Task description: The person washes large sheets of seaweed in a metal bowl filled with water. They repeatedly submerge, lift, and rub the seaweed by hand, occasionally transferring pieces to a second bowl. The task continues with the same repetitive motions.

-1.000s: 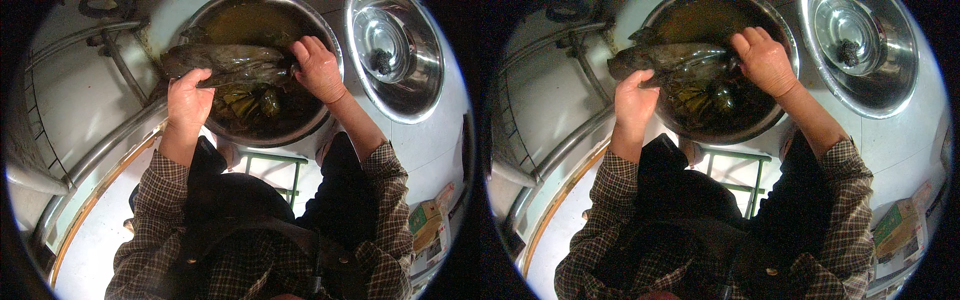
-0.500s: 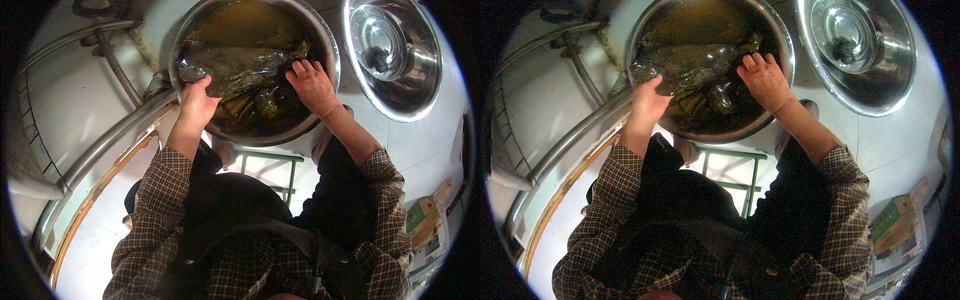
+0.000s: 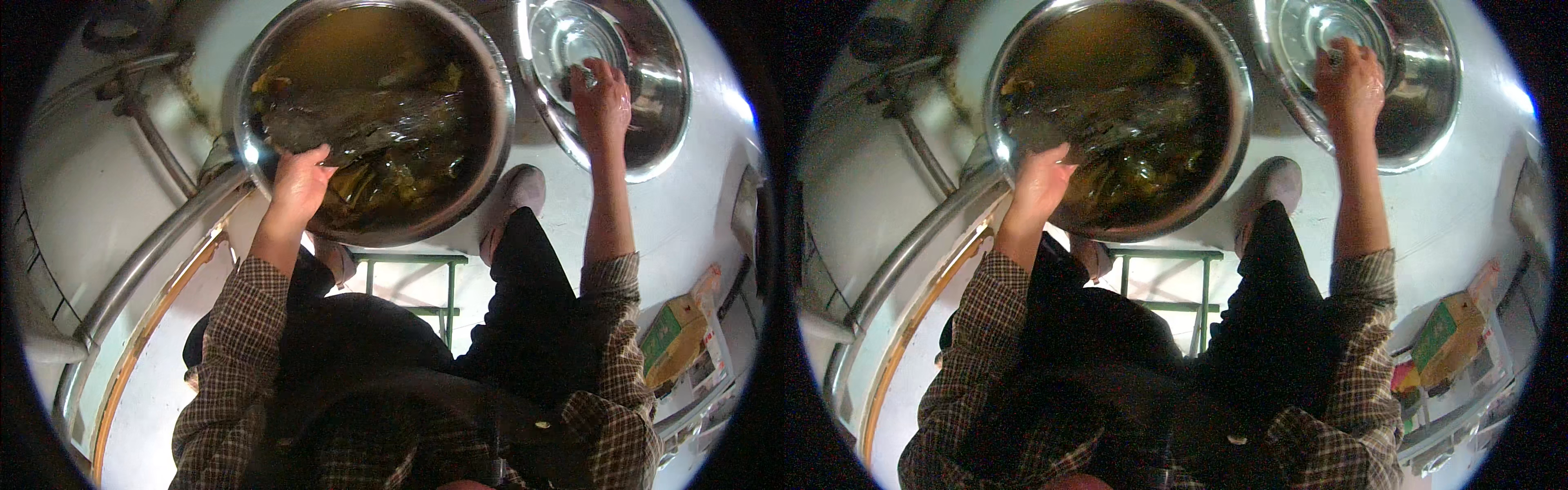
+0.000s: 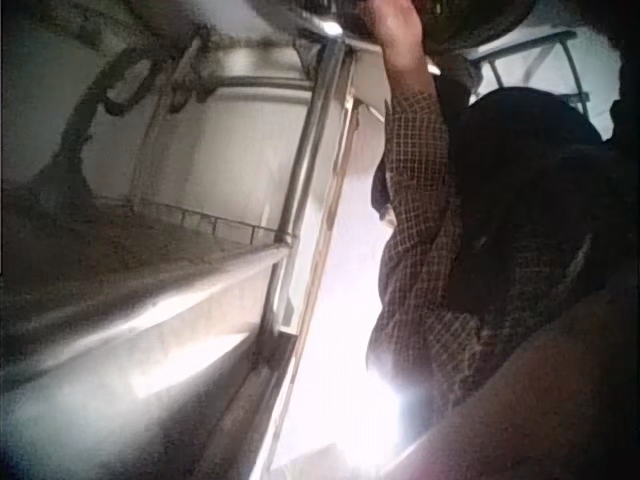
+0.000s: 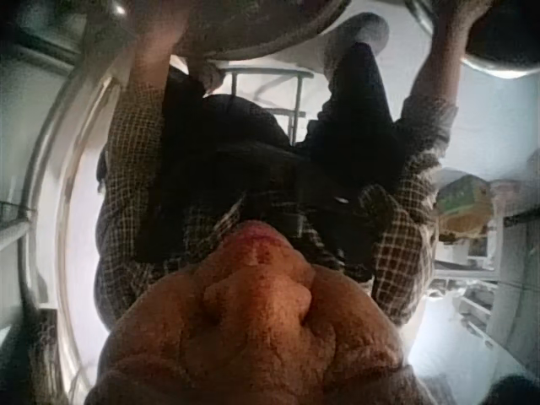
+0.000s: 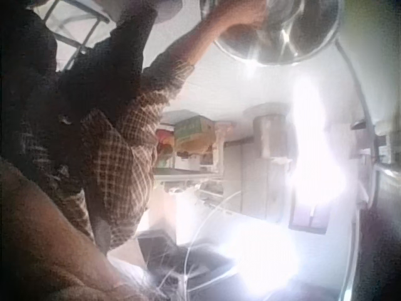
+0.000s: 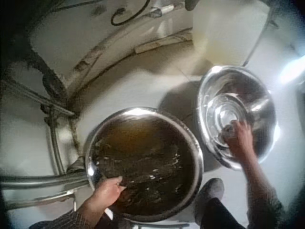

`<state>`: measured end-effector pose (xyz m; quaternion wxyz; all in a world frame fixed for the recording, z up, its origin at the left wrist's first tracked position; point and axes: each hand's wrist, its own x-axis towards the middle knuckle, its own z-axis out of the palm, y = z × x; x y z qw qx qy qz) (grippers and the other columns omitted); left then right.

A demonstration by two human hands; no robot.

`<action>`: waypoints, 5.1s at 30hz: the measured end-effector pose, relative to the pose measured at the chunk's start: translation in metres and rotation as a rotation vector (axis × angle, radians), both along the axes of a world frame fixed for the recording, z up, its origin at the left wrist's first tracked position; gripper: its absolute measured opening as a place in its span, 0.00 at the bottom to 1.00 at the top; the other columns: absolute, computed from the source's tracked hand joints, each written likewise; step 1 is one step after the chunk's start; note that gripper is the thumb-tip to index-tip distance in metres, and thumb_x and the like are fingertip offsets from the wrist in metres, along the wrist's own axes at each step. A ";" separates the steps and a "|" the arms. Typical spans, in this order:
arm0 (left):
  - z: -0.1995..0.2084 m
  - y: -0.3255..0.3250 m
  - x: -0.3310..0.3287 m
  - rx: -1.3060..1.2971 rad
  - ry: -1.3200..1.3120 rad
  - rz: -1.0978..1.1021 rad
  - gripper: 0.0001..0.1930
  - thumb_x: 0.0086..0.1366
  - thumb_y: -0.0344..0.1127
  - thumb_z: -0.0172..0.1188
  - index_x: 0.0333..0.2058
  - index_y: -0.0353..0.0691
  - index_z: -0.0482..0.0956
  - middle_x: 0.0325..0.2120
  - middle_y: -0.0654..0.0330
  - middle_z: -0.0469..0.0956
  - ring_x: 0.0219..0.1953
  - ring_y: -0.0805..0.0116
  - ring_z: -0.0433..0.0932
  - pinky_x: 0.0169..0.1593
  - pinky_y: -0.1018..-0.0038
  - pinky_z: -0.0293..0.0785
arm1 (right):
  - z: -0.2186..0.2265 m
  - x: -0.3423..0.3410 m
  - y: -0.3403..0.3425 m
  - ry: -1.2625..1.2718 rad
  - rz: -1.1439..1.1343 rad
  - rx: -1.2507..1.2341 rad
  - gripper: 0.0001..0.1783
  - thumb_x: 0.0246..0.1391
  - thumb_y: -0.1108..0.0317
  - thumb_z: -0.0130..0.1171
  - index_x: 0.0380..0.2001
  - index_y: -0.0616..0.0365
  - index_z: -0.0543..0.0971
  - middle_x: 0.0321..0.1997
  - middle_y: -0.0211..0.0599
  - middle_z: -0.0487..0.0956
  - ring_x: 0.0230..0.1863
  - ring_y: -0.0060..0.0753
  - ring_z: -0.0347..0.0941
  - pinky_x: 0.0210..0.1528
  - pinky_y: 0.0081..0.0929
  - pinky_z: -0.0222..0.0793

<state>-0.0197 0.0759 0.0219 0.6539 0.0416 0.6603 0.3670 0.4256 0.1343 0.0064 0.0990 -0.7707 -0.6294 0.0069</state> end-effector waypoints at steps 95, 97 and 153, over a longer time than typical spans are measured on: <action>-0.013 -0.018 -0.006 0.118 0.136 0.199 0.22 0.74 0.49 0.50 0.51 0.35 0.75 0.40 0.56 0.81 0.36 0.60 0.81 0.39 0.64 0.81 | -0.008 -0.307 -0.043 0.735 0.900 -0.124 0.20 0.48 0.58 0.66 0.44 0.50 0.77 0.41 0.46 0.75 0.42 0.51 0.78 0.42 0.43 0.79; -0.014 -0.027 -0.013 0.098 0.198 0.082 0.21 0.73 0.47 0.53 0.50 0.33 0.75 0.39 0.56 0.81 0.36 0.61 0.82 0.39 0.66 0.82 | -0.019 -0.295 -0.035 0.592 0.924 -0.224 0.19 0.49 0.57 0.64 0.43 0.52 0.78 0.42 0.46 0.76 0.44 0.51 0.78 0.43 0.43 0.79; 0.001 -0.024 0.016 -0.118 -0.103 0.265 0.24 0.75 0.52 0.43 0.56 0.40 0.73 0.51 0.54 0.78 0.53 0.55 0.77 0.58 0.56 0.74 | -0.001 -0.302 -0.055 0.927 0.744 -0.142 0.16 0.52 0.58 0.63 0.44 0.45 0.76 0.40 0.43 0.77 0.41 0.53 0.79 0.42 0.45 0.78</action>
